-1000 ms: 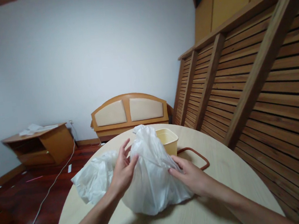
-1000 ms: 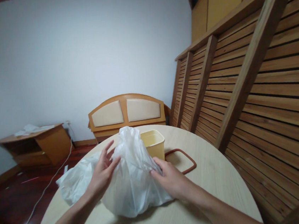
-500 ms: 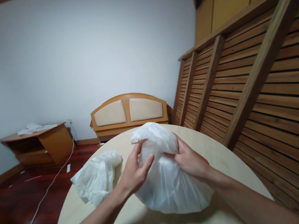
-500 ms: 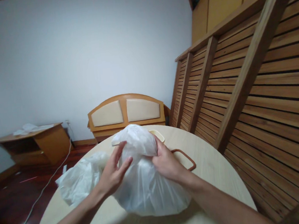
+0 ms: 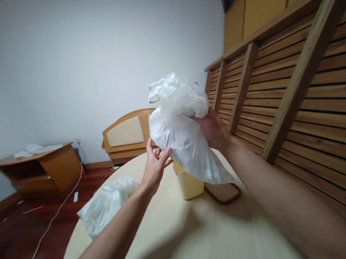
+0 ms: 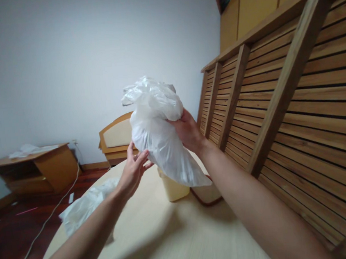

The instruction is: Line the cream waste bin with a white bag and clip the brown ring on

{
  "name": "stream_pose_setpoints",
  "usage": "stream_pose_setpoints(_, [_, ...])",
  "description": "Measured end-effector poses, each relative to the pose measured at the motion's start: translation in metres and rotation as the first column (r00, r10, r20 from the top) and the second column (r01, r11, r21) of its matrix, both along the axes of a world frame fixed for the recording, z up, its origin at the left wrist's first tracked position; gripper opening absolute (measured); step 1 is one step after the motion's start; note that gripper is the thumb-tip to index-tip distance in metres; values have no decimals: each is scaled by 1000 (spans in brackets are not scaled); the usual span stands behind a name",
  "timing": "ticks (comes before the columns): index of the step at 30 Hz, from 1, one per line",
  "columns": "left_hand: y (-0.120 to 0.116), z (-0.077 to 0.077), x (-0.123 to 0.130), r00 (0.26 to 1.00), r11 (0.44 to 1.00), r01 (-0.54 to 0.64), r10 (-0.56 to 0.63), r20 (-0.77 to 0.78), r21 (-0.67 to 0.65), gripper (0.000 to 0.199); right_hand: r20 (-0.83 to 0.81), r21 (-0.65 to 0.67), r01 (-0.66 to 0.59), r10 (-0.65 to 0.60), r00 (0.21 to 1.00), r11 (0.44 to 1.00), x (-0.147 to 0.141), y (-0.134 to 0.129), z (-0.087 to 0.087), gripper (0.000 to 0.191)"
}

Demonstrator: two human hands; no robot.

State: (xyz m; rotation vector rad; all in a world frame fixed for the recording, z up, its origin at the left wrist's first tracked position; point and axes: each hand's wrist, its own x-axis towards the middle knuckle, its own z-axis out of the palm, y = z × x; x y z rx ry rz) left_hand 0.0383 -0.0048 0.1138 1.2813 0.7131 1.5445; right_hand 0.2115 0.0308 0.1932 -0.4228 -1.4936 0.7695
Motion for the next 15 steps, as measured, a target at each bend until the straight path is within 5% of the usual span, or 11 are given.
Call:
stream_pose_setpoints(9, [68,7,9,970,965,-215,193,148,150,105,21,25,-51,50,999,998,-7,61,-2,44])
stream_pose_setpoints(15, [81,4,10,957,919,-290,276,90,267,91,-67,-45,-174,171,983,984,-2,76,-14,51])
